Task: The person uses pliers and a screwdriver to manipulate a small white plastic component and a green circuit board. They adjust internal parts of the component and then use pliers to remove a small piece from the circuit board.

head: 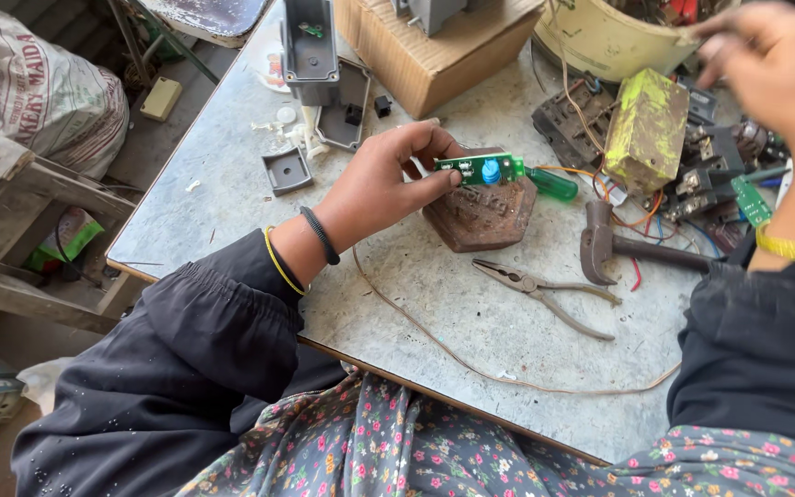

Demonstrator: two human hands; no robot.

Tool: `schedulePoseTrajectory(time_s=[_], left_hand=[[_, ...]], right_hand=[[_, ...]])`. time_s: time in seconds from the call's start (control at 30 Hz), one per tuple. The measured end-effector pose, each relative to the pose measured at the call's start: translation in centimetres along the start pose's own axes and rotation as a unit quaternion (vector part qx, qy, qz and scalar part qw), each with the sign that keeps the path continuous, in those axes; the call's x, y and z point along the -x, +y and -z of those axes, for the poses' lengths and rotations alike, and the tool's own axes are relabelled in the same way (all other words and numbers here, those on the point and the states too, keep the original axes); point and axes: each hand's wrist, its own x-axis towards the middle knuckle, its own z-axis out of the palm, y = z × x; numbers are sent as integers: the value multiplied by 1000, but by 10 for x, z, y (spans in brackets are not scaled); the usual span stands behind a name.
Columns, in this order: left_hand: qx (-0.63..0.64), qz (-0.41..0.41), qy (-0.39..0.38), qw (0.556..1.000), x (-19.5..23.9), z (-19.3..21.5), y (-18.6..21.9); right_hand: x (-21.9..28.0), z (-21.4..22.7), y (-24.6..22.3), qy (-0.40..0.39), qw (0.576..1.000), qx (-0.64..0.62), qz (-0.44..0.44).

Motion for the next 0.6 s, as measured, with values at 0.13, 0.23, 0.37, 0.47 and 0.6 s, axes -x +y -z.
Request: schedulePoseTrajectory(time_s=[0.13,0.23,0.37,0.47,0.6], left_hand=[[135,60,7,989,0,-4,-11],[218,29,25,975,-3,-5,-22],[221,62,32,973,-7,-2,-32],[294,124,26,947,-9,1,-32],[368,145,8,919,-11,1,-30]], right_hand=[[15,4,-91,-239,969,64,15],[26,-15,-144,-372,924,84,36],[41,-40,-177,-390,910,124,69],[43,-40,-180,-367,909,146,129],[50,-36,-187,-384,895,191,127]])
